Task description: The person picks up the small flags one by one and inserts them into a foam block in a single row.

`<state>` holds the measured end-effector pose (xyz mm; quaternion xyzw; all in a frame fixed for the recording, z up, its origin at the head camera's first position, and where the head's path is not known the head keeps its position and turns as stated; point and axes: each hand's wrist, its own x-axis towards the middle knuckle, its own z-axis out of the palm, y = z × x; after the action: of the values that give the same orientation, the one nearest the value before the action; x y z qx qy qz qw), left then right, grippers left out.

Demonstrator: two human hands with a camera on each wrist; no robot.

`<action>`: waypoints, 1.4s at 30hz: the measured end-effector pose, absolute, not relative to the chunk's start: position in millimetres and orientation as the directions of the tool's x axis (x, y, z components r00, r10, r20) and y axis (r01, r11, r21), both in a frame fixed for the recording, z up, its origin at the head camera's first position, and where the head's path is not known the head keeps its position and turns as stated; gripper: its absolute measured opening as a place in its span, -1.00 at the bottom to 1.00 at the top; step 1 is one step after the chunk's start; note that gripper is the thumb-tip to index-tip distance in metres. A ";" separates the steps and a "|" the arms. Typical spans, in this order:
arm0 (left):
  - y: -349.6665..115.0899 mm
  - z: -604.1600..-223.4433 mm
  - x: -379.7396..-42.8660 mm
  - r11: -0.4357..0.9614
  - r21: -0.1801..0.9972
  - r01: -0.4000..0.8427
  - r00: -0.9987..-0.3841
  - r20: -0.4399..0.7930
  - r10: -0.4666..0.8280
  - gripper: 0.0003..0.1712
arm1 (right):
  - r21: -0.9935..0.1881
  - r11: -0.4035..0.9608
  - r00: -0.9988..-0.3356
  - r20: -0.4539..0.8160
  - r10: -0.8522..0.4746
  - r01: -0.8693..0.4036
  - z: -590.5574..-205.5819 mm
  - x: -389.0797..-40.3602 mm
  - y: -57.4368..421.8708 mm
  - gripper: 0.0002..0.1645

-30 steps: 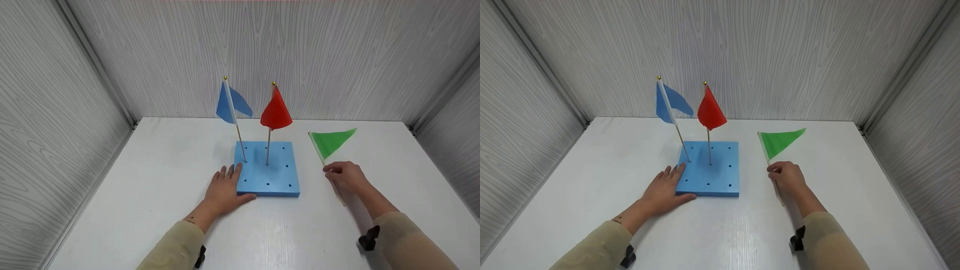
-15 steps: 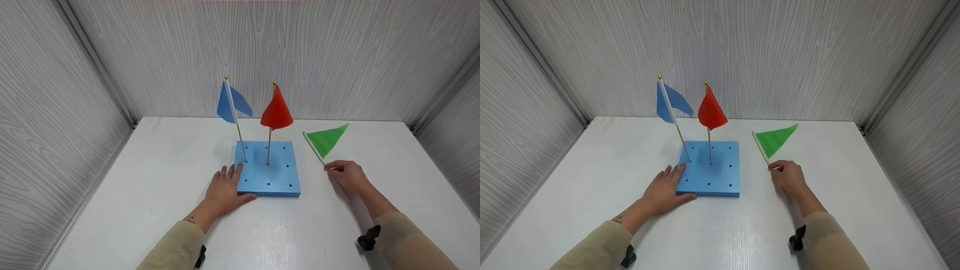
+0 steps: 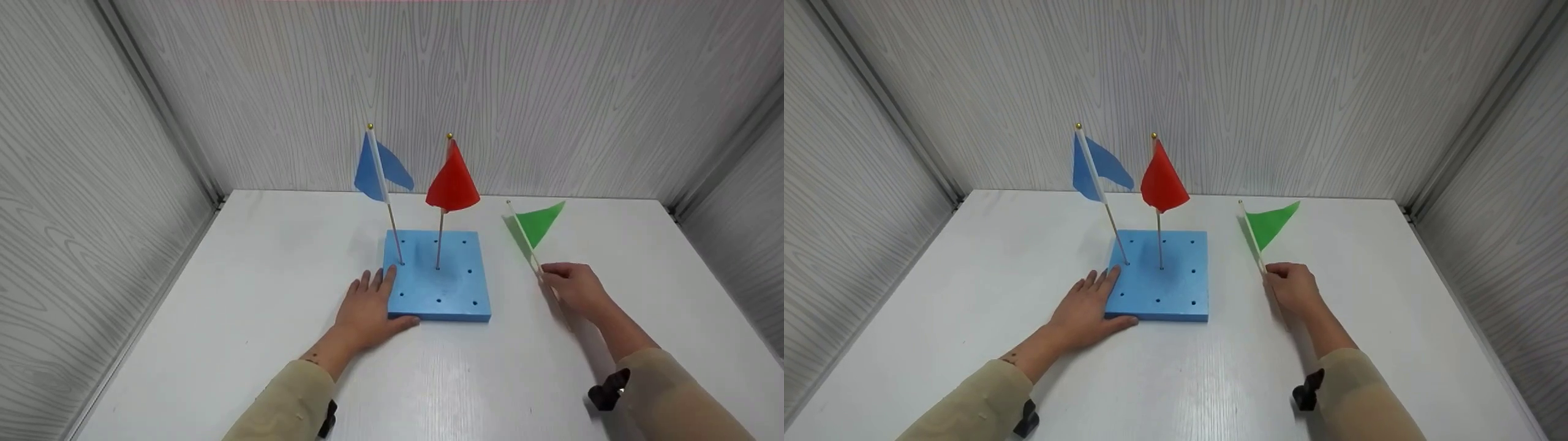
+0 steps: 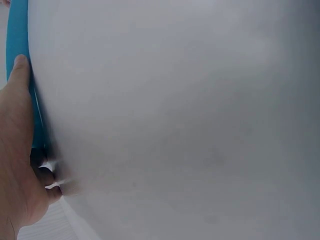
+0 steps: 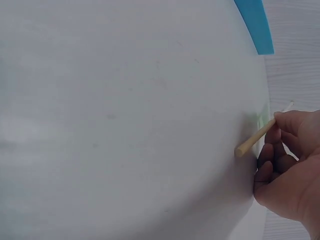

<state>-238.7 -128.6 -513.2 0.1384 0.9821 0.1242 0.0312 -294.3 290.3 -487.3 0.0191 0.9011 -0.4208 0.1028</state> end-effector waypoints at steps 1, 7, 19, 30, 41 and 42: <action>-128.5 -513.4 -238.7 0.930 0.254 0.265 -0.960 -0.026 0.280 0.37 | -0.759 0.638 -0.976 -0.210 -0.050 0.131 -487.0 -294.1 291.1 -0.42; -127.8 -514.0 -238.9 0.930 0.255 0.265 -0.959 -0.028 0.281 0.37 | -0.801 0.585 -0.981 -0.189 -0.043 0.129 -481.6 -293.5 294.2 -0.43; -127.5 -512.6 -239.4 0.930 0.262 0.258 -0.961 -0.032 0.276 0.36 | -0.888 0.459 -0.995 -0.042 -0.093 -0.006 -462.1 -298.3 287.0 -0.46; -127.0 -513.3 -240.6 0.930 0.257 0.263 -0.960 -0.028 0.279 0.37 | -0.914 0.391 -0.992 0.065 -0.109 -0.103 -441.2 -304.3 259.5 -0.56; -125.4 -513.1 -241.2 0.928 0.266 0.262 -0.959 -0.039 0.282 0.38 | -0.915 0.374 -0.987 0.117 -0.109 -0.149 -425.7 -306.4 230.9 -0.66; -125.4 -513.0 -241.3 0.929 0.261 0.261 -0.959 -0.041 0.281 0.38 | -0.917 0.368 -0.986 0.123 -0.110 -0.155 -424.8 -306.8 228.4 -0.66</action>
<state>-241.3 -125.4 -513.0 0.1382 0.9814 0.1275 0.0390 -306.8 228.4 -424.8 -0.0803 0.8269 -0.5562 -0.0202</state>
